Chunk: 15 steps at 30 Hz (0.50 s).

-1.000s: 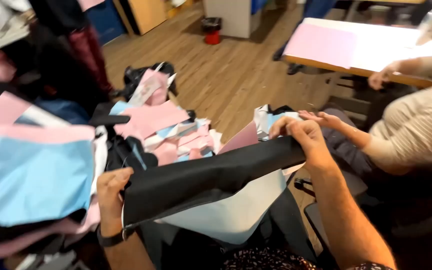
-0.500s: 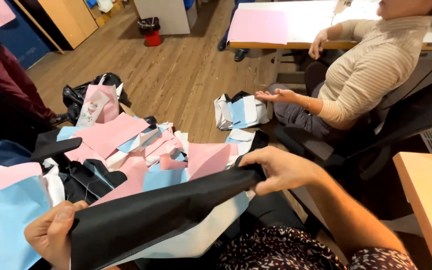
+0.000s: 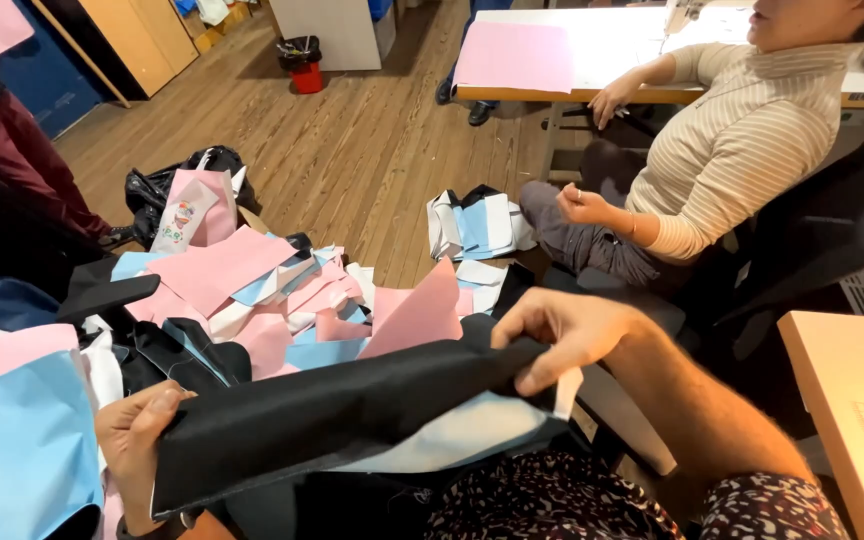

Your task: Aligning leather pieces for sewing at a workstation.

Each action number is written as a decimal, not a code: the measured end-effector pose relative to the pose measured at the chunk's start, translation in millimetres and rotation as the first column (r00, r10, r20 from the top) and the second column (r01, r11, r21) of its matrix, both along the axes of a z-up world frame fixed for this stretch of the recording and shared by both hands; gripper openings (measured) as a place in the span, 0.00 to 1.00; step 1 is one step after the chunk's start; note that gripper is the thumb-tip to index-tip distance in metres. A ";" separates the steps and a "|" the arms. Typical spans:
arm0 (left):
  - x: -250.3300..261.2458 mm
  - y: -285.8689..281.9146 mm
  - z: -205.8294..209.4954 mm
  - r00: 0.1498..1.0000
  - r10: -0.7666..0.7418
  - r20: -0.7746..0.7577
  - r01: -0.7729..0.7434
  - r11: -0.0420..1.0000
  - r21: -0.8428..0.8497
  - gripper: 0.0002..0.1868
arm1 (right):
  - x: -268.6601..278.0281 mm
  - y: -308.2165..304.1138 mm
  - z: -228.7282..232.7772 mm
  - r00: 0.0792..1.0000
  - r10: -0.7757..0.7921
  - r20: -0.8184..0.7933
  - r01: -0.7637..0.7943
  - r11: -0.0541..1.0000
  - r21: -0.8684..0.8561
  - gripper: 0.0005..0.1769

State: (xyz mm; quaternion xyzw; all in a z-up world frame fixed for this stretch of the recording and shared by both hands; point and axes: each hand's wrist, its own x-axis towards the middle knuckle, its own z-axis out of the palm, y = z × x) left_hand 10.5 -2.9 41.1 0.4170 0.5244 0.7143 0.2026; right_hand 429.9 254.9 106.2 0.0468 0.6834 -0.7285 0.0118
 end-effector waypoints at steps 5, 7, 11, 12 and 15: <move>-9.1 -6.8 -6.4 0.993 -0.122 -0.003 0.122 0.992 -0.044 0.16 | 6.7 19.3 -35.8 0.988 0.150 -0.047 -0.152 0.987 -0.047 0.16; -3.6 -9.6 -1.1 0.983 -0.185 0.005 0.185 0.982 -0.036 0.16 | 5.0 24.1 -45.1 0.987 0.141 -0.075 -0.142 0.990 -0.011 0.18; 5.8 -9.1 7.6 0.920 -0.391 0.030 0.391 0.920 0.016 0.17 | -3.3 14.5 -34.0 0.979 -0.126 -0.157 0.143 0.985 0.101 0.18; 9.7 -8.9 11.0 0.907 -0.420 0.006 0.420 0.908 0.007 0.16 | -4.5 10.7 -32.4 0.962 -0.206 -0.181 0.230 0.965 0.124 0.20; 22.5 -4.6 15.4 0.898 -0.438 -0.039 0.439 0.898 0.017 0.14 | -8.9 3.4 -24.4 0.913 -0.277 -0.299 0.336 0.926 0.169 0.15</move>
